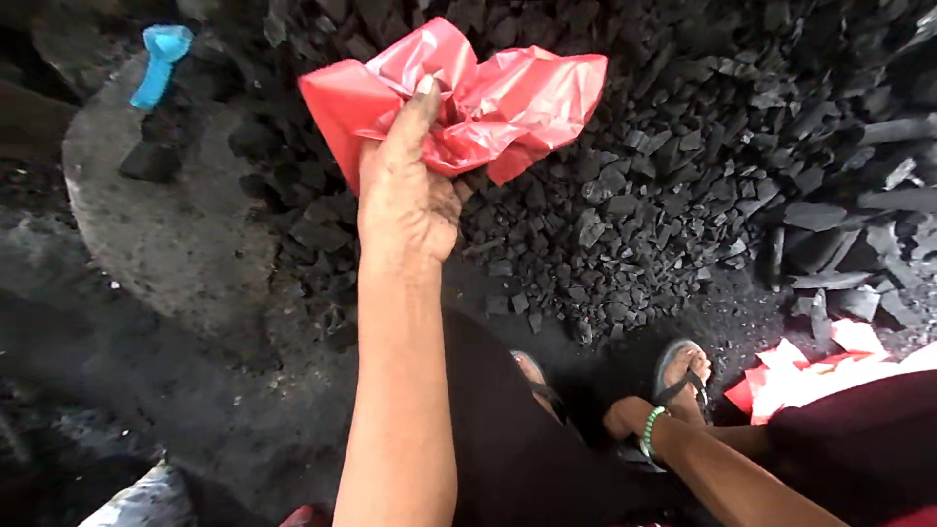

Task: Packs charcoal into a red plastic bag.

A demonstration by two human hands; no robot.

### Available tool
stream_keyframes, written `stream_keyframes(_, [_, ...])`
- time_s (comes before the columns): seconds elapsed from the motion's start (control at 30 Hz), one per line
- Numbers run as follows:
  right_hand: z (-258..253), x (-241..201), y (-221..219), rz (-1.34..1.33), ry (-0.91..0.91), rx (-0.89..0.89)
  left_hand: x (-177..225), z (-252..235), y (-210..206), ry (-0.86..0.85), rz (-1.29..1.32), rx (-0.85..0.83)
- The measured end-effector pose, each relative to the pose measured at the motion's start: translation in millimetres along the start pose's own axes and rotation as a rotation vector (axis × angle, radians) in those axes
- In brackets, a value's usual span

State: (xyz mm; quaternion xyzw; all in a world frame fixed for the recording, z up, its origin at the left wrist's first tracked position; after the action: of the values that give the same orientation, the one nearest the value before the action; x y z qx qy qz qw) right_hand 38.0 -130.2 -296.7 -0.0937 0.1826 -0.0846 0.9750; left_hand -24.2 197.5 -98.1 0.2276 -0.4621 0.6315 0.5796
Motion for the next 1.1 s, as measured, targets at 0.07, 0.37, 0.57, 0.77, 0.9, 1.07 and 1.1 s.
stream_keyframes(0.07, [6.6, 10.2, 10.2, 0.006, -0.004, 0.025, 1.1, -0.2, 0.4, -0.006, 0.001, 0.016])
stream_keyframes(0.37, [87.1, 102.5, 73.6, -0.445, 0.133, 0.916, 3.6, -1.0, 13.8, -0.042, 0.002, 0.042])
stream_keyframes(0.57, [141.7, 78.3, 81.6, -0.932, 0.459, 1.333, -4.4, 8.9, 31.1, 0.033, -0.192, -0.115])
stream_keyframes(0.77, [137.4, 28.8, 91.8, -1.351, 1.169, 1.277, -25.4, 49.3, 29.4, 0.195, -0.254, -0.249])
stream_keyframes(0.9, [146.8, 18.4, 88.0, -1.384, 1.417, 1.112, -45.3, 71.3, 30.3, 0.188, -0.405, -0.243])
stream_keyframes(1.07, [173.3, 12.0, 69.3, -1.148, 1.115, 1.286, -53.6, 93.8, 30.5, 0.073, -0.64, -0.321])
stream_keyframes(1.1, [174.5, 13.6, 65.4, -1.157, 1.133, 1.304, -51.4, 97.9, 29.1, 0.036, -0.641, -0.315])
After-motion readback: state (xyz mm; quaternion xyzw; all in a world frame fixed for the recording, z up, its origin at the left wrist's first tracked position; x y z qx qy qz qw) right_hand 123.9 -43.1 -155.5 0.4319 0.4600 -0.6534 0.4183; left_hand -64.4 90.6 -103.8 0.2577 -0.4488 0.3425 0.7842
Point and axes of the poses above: each hand's wrist, its own z-axis away from the middle knuckle, its own y-axis out of the back of the hand, x = y × z, the point moved 1 cm from there along -z, towards the middle knuckle, and after that the axes turned 5 degrees about y, right-handed, at the moved point
